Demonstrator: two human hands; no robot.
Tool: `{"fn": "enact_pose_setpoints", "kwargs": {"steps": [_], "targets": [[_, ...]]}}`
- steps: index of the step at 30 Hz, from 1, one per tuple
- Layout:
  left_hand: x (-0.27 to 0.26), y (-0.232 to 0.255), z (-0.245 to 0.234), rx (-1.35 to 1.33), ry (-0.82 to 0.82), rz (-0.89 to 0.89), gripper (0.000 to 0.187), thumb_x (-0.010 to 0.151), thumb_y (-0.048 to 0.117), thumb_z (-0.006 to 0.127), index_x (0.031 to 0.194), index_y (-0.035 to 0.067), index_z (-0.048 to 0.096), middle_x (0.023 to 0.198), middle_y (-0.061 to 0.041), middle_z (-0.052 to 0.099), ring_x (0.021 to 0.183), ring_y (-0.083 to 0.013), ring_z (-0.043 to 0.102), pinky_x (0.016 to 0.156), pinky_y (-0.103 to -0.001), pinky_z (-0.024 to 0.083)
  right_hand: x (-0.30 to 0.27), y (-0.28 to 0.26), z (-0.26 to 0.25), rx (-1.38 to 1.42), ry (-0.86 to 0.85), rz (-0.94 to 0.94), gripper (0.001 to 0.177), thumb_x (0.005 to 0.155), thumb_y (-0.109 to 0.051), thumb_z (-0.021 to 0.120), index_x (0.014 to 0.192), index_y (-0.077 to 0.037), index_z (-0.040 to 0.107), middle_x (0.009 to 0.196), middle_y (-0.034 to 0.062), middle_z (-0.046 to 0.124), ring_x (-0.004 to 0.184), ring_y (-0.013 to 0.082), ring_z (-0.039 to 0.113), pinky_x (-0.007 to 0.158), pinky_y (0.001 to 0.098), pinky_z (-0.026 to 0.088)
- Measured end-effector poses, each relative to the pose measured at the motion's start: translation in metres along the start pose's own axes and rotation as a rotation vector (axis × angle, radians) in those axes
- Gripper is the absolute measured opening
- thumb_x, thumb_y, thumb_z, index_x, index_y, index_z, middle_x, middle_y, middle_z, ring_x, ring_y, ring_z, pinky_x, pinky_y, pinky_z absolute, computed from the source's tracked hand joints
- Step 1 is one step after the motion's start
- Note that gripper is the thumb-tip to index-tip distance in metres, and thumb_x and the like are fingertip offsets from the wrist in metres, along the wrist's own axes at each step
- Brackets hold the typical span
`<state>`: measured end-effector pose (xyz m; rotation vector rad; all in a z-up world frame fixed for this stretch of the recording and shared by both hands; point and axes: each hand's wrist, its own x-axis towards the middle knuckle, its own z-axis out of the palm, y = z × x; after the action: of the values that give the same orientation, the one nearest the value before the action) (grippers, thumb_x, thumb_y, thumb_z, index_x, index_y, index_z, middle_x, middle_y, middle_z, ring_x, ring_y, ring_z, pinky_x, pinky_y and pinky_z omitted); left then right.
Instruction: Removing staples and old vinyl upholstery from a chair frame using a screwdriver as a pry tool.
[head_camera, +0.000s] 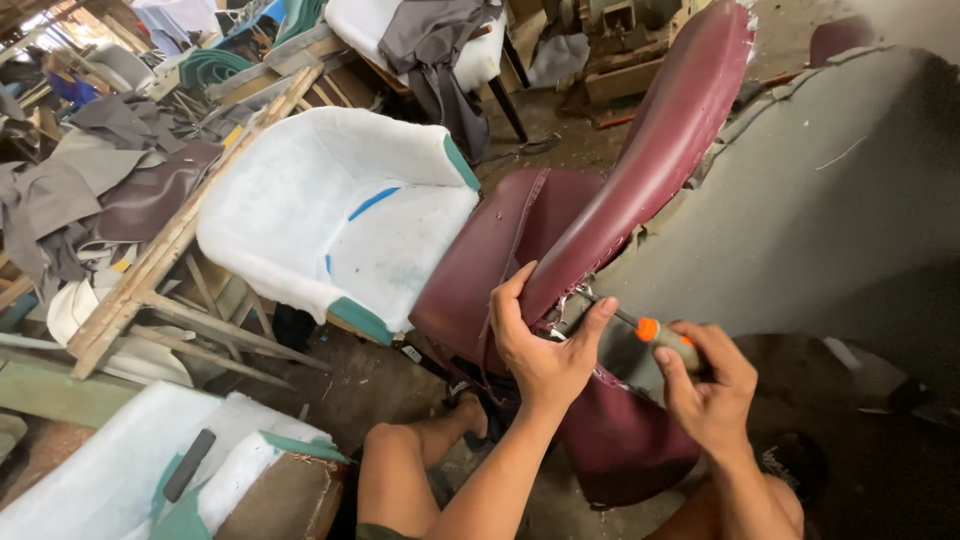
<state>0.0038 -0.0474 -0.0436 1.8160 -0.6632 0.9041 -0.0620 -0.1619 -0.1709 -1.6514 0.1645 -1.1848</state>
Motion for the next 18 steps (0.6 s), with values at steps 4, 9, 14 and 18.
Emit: {"fn": "enact_pose_setpoints", "kwargs": {"steps": [4,9,14,18], "targets": [[-0.002,-0.009,0.003,-0.061,0.014,-0.005,0.068,0.072,0.045,0.083,0.117,0.000,0.060,0.101,-0.013,0.062,0.094,-0.0320,0.064,0.089,-0.042,0.050,0.015,0.006,0.001,-0.044,0.050,-0.139,0.021,0.093,-0.021,0.069,0.100,-0.002,0.069,0.086,0.0110,0.066,0.071,0.0240,0.058,0.067,0.0331,0.045],[-0.005,-0.017,0.008,-0.088,0.075,0.005,0.066,0.067,0.042,0.090,0.108,-0.002,0.064,0.090,-0.016,0.061,0.085,-0.0374,0.067,0.082,-0.044,0.053,0.016,0.026,0.005,-0.024,0.099,-0.162,0.024,0.090,-0.027,0.074,0.100,-0.006,0.075,0.084,0.0104,0.069,0.068,0.0276,0.063,0.064,0.0359,0.047],[-0.003,-0.019,0.013,-0.088,0.089,-0.013,0.062,0.065,0.043,0.091,0.102,0.000,0.065,0.085,-0.015,0.065,0.081,-0.0327,0.069,0.080,-0.039,0.054,0.027,0.021,0.013,0.906,-0.567,0.651,0.059,0.103,-0.036,0.048,0.068,0.008,0.065,0.035,0.0049,0.043,0.027,0.0033,0.032,0.027,0.0224,0.037],[-0.004,-0.023,0.012,-0.076,0.108,-0.010,0.064,0.064,0.046,0.091,0.101,0.000,0.065,0.084,-0.016,0.064,0.080,-0.0359,0.069,0.079,-0.040,0.054,0.008,0.046,0.011,0.457,-0.447,0.393,0.049,0.065,-0.045,0.081,0.089,-0.002,0.077,0.071,0.0078,0.069,0.066,0.0159,0.055,0.056,0.0332,0.048]]}}
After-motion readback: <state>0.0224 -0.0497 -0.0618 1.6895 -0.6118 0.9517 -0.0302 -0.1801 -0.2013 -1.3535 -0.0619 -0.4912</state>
